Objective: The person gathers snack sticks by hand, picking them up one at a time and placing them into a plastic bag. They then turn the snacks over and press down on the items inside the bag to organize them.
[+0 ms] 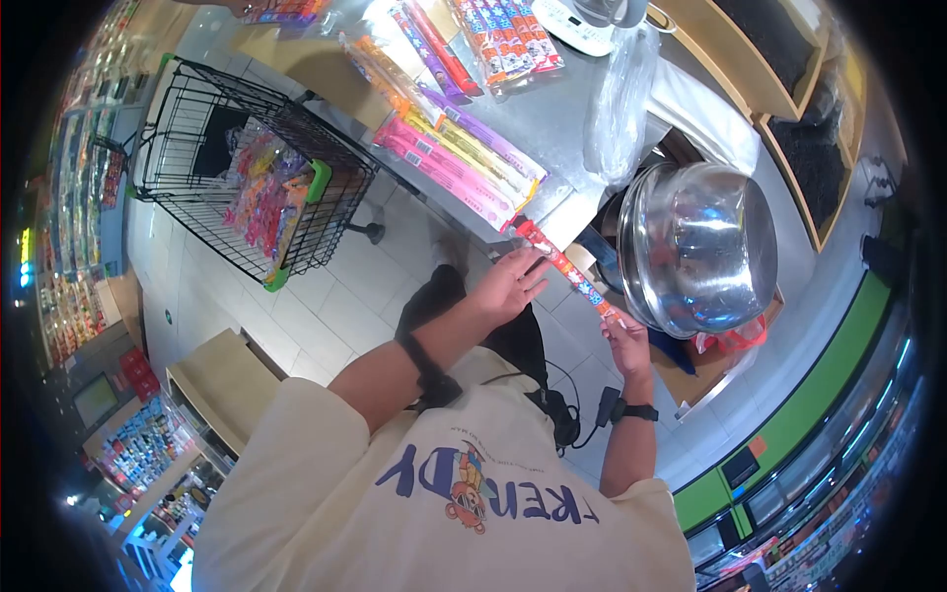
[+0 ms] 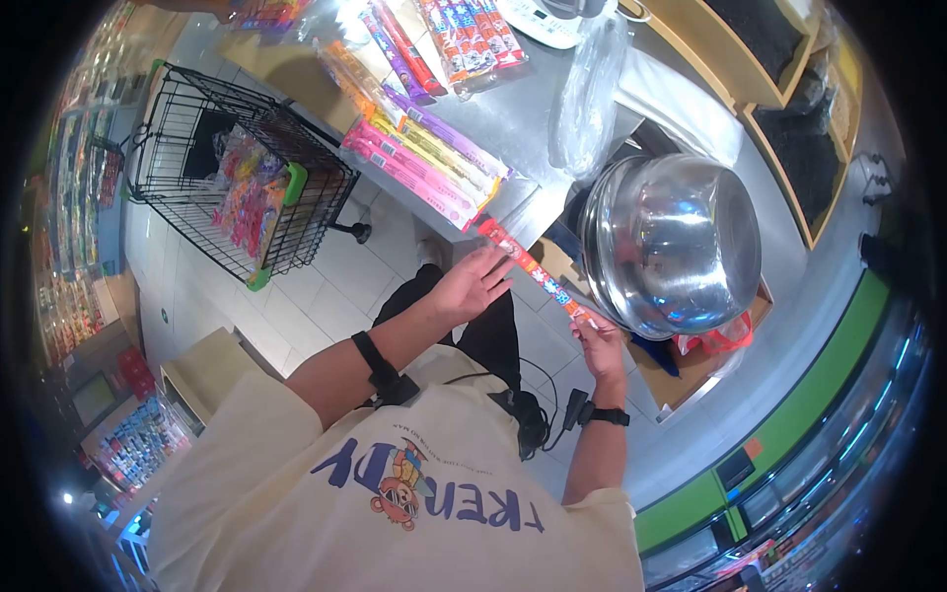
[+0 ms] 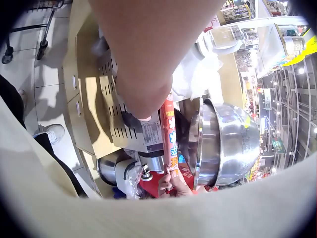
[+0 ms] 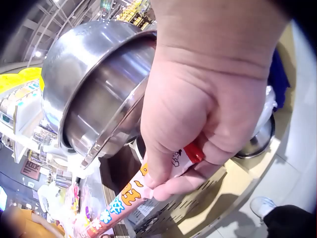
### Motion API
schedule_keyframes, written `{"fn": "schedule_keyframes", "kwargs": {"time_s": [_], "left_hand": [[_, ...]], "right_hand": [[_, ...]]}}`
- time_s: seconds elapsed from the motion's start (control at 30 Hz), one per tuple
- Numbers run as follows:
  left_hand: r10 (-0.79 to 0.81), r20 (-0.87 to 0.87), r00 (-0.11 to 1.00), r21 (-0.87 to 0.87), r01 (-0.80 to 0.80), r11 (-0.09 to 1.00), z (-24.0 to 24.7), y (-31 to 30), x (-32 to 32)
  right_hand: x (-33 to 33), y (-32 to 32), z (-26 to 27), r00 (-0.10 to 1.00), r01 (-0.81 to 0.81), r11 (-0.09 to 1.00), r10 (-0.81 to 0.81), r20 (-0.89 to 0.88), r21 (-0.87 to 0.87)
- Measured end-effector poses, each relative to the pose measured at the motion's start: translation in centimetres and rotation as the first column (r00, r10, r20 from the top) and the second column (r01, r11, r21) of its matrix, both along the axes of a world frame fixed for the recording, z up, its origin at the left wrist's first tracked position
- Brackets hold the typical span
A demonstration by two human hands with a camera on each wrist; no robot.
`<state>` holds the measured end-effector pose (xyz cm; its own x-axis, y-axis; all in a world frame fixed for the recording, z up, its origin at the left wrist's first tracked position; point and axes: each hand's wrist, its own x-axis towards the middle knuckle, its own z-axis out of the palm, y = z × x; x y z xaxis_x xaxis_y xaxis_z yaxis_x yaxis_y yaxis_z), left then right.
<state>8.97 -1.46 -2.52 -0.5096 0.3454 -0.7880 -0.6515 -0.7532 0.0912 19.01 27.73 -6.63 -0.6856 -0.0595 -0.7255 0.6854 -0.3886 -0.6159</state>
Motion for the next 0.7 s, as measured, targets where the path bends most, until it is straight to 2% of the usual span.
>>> {"fn": "schedule_keyframes", "kwargs": {"time_s": [0.1,0.17,0.37,0.53,0.7], "left_hand": [[-0.034,-0.017,0.999,0.039,0.035,0.999,-0.2,-0.1,0.1],[-0.049,-0.016,0.999,0.049,0.050,0.998,-0.5,0.0,0.3],[-0.056,0.050,0.997,-0.023,0.057,0.998,-0.3,0.3,0.4],[-0.117,0.057,0.992,-0.048,0.120,0.992,-0.1,0.5,0.1],[-0.096,0.006,0.995,-0.030,0.096,0.995,-1.1,0.4,0.8]], "right_hand": [[-1.4,-0.7,-1.2,1.000,-0.012,0.999,0.011,-0.021,-0.051],[-2.6,-0.9,-2.0,0.999,-0.029,0.997,0.031,0.034,-0.066],[-4.9,-1.7,-3.9,0.995,-0.094,0.994,0.096,0.020,-0.061],[-6.4,-2.4,-1.6,0.979,-0.204,0.978,0.204,0.005,0.031],[-6.7,-3.3,-0.4,0.969,-0.248,0.967,0.246,0.032,0.064]]}}
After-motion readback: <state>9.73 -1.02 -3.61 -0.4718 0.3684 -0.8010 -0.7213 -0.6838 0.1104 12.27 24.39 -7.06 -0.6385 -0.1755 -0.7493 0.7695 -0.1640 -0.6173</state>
